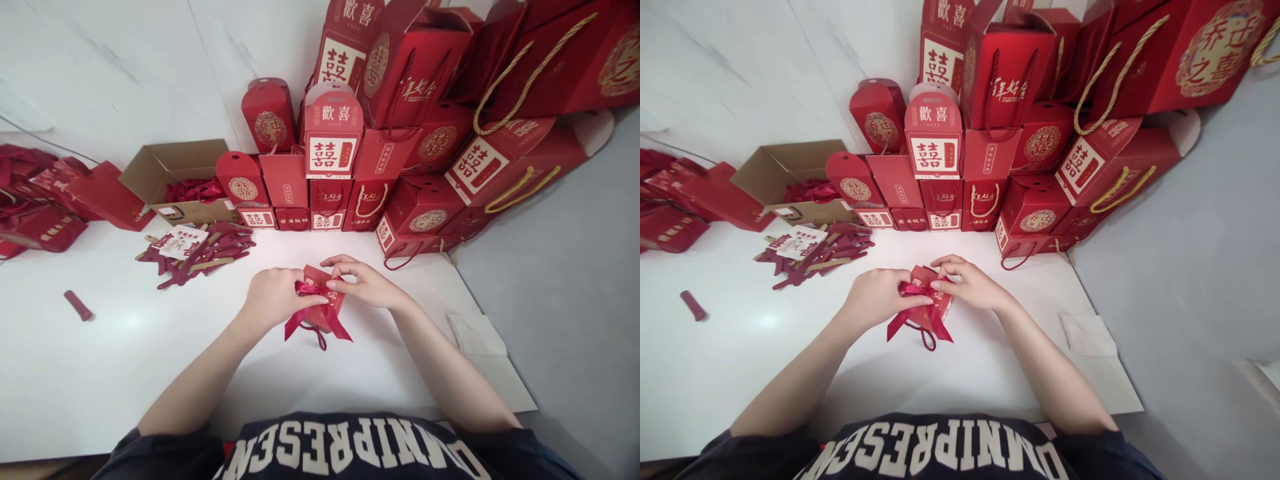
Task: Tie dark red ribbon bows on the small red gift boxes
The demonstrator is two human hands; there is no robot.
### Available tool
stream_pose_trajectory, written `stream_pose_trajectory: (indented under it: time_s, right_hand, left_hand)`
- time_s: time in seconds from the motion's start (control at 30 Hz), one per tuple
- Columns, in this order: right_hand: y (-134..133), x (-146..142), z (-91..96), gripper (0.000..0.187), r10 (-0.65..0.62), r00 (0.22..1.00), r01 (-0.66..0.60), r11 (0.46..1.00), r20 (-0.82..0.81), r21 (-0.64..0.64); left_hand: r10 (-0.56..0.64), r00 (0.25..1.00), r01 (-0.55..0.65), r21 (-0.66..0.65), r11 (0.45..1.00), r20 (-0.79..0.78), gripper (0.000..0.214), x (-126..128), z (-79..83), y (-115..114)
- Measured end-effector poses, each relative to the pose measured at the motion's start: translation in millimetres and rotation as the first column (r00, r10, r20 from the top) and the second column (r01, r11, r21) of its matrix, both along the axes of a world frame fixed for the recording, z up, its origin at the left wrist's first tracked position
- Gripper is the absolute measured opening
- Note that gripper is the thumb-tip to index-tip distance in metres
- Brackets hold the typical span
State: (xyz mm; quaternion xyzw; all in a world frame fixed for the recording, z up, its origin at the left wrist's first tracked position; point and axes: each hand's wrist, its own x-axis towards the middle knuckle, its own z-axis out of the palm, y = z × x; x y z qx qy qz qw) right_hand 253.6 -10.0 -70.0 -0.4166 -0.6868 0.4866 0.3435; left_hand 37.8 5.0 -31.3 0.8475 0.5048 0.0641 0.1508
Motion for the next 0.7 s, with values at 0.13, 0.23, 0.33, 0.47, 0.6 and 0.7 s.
stream_pose_trajectory:
  time_s: [0.13, 0.23, 0.33, 0.47, 0.6, 0.7]
  right_hand:
    - [1.2, 2.7, -3.4, 0.031, 0.021, 0.998, -0.024, 0.998, -0.066, -0.049]
    - [-0.2, 4.0, -5.7, 0.030, 0.015, 0.996, -0.021, 0.997, -0.084, -0.068]
    - [-0.6, 3.8, -9.1, 0.026, 0.011, 0.996, -0.016, 0.998, -0.090, -0.055]
    - [0.2, 3.3, -12.5, 0.025, 0.011, 0.996, -0.014, 0.999, -0.085, -0.035]
    - [-0.2, 1.9, -12.4, 0.028, -0.008, 0.995, 0.005, 1.000, -0.098, -0.023]
    - [-1.0, -0.7, -11.5, 0.030, -0.021, 0.994, 0.017, 0.999, -0.108, -0.036]
  left_hand:
    - [0.002, 0.999, -0.001, 0.041, 0.999, -0.037, 0.060, 0.5, 0.0, -2.1]
    - [0.011, 1.000, -0.009, 0.070, 0.998, -0.020, 0.060, 0.7, -1.0, -3.3]
    - [0.018, 1.000, -0.018, 0.091, 0.996, -0.005, 0.060, 0.5, -2.1, -3.6]
    - [0.033, 0.999, -0.033, 0.081, 0.996, 0.011, 0.057, -1.5, -4.3, 0.0]
    - [0.043, 0.985, -0.017, -0.153, 0.988, 0.167, 0.048, -8.3, -12.9, 13.3]
    - [0.080, 0.906, 0.162, -0.516, 0.841, 0.415, 0.039, -15.3, -21.3, 27.3]
